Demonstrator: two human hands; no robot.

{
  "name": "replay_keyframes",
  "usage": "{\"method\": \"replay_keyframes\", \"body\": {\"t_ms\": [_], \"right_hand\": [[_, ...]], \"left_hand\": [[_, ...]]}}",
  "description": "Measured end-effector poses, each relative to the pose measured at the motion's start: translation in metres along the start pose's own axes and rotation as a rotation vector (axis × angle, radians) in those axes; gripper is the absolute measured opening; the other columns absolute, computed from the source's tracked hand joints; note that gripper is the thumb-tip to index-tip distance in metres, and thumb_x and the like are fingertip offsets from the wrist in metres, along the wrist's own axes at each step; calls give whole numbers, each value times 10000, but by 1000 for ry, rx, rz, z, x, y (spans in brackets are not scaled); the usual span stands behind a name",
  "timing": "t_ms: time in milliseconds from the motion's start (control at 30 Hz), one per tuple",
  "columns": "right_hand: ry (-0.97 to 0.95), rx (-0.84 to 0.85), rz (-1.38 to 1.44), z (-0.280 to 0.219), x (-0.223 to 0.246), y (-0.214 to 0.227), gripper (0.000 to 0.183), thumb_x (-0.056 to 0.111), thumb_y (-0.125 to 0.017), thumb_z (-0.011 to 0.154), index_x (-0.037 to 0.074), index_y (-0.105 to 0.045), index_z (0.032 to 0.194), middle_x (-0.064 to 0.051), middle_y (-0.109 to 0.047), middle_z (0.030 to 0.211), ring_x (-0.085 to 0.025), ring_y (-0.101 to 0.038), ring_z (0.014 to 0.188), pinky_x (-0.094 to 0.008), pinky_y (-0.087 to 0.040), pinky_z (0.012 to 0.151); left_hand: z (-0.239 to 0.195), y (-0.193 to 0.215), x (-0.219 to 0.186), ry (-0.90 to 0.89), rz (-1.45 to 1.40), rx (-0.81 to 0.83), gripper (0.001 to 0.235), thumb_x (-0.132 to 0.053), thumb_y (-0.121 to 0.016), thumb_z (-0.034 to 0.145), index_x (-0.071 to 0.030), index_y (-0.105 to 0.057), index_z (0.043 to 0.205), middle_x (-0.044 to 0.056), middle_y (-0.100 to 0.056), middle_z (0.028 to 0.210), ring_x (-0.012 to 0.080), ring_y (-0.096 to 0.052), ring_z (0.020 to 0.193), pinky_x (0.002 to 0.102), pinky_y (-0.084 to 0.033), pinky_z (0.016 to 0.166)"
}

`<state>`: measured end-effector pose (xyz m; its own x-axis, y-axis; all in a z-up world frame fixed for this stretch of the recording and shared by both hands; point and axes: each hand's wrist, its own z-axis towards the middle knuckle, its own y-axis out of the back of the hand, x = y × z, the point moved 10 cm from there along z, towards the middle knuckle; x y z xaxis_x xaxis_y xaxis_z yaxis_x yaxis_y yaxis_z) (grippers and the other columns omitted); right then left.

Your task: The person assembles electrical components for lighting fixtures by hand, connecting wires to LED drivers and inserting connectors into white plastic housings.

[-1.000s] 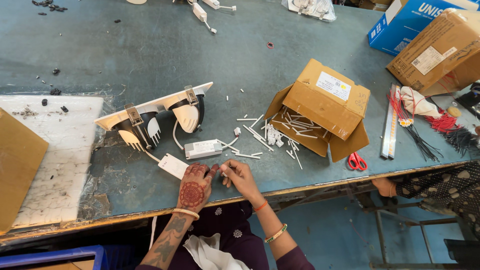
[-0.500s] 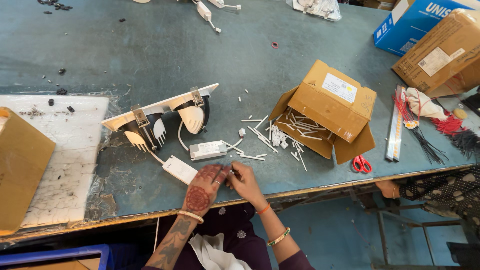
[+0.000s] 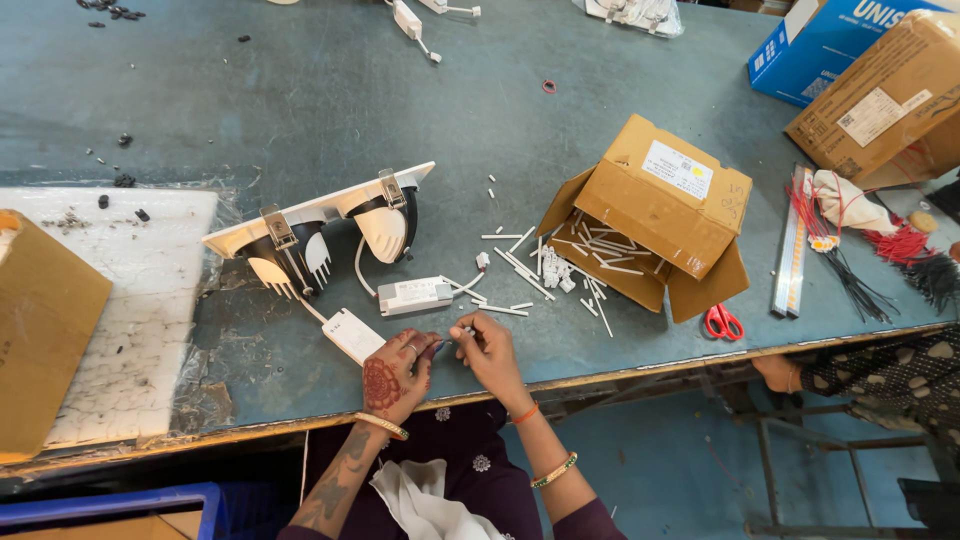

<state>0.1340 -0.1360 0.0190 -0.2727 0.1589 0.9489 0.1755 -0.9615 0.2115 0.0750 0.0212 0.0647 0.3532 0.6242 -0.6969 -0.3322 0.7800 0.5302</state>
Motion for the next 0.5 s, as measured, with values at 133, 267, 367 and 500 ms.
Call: {"method": "replay_keyframes", "body": {"t_ms": [133,267,367,500], "right_hand": [[6,27,121,1,-2,0,199,183,-625,1037,-7,-673,1001,-36,-669,835,-71,-626,670,-221,-492,584],[-10,79,332,2,-1,1,239,179,-571,1032,1,-686,1141,-60,-676,1038,-105,-691,846,-240,-568,743],[-33,73,332,3,-5,2,219,139,-579,1022,0,-662,1170,-79,-688,1132,-133,-711,943,-261,-584,833],[-65,46,368,7,-19,2,195,99,-630,1011,-18,-677,1159,-85,-704,1104,-156,-716,951,-275,-577,828]], "left_hand": [[6,-6,21,200,-150,-3,176,-85,-669,878,-78,-769,1022,88,-751,948,253,-744,780,337,-579,700],[17,-17,47,290,-285,75,182,-77,-658,898,-46,-771,1037,98,-786,898,179,-782,772,294,-592,709],[19,-23,56,374,-390,142,180,-89,-647,920,-19,-756,1044,103,-796,865,147,-783,770,282,-600,704],[18,-22,55,403,-402,125,187,-81,-642,920,0,-756,1044,93,-793,875,141,-784,776,277,-607,705]]}}
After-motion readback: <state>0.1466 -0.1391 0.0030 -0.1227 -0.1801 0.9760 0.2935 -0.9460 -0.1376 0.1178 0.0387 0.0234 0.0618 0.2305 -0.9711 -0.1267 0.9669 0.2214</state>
